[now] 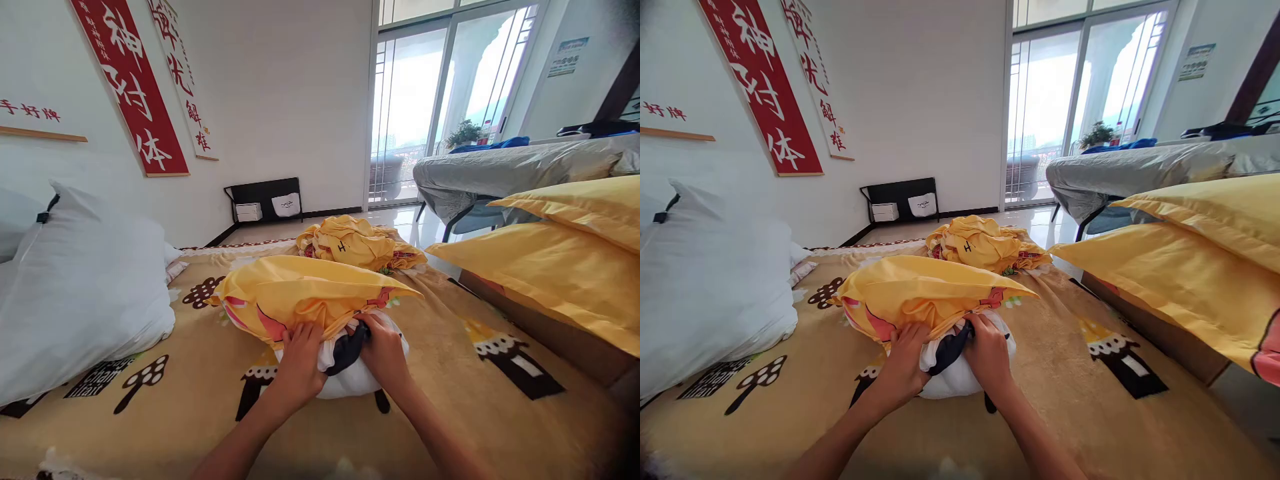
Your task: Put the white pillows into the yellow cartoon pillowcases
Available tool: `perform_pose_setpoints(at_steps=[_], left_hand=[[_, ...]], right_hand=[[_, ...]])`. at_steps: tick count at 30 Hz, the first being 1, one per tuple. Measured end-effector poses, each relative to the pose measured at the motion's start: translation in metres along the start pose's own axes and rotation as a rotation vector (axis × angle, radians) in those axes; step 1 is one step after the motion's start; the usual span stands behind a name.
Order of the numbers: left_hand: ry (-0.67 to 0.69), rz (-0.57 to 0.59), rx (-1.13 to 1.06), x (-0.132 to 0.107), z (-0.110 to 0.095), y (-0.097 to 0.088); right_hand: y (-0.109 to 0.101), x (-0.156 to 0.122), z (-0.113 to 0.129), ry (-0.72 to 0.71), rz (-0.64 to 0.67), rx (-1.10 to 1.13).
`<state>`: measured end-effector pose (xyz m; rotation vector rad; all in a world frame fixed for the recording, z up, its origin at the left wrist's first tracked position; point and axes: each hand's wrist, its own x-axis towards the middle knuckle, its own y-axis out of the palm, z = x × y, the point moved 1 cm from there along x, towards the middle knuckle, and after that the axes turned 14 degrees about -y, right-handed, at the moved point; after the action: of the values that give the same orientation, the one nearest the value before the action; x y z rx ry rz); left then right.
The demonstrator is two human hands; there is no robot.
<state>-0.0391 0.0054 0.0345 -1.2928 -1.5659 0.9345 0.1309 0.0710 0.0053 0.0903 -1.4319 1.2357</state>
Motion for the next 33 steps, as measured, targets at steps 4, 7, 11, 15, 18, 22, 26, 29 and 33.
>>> perform_pose_setpoints(at_steps=[4, 7, 11, 15, 18, 22, 26, 29, 33], left_hand=[[0.027, -0.041, -0.032, 0.007, 0.005, -0.001], [0.131, -0.02, -0.066, 0.016, 0.009, -0.01], [0.134, -0.007, -0.192, 0.027, 0.012, -0.023], [0.103, -0.077, -0.21, 0.028, 0.017, -0.024], [0.121, -0.171, -0.083, 0.028, 0.023, -0.014], [0.167, -0.311, 0.13, 0.03, 0.029, -0.002], [0.289, -0.385, 0.173, 0.025, 0.034, -0.004], [0.235, -0.353, 0.113, 0.021, 0.048, -0.01], [0.135, -0.291, 0.042, 0.023, 0.067, -0.01]], right_hand=[[-0.021, -0.03, 0.023, -0.436, -0.303, -0.071], [-0.019, -0.043, 0.041, -0.618, -0.212, -0.111], [0.006, -0.04, 0.044, -0.638, -0.137, -0.143], [0.034, -0.021, 0.039, -0.668, -0.06, -0.159], [0.044, 0.001, 0.04, -0.658, 0.077, -0.195], [0.047, 0.026, 0.039, -0.602, 0.227, -0.215], [0.048, 0.023, 0.027, -0.447, 0.185, -0.222], [0.051, 0.01, 0.02, -0.394, 0.102, -0.222], [0.057, 0.001, 0.022, -0.401, 0.038, -0.203]])
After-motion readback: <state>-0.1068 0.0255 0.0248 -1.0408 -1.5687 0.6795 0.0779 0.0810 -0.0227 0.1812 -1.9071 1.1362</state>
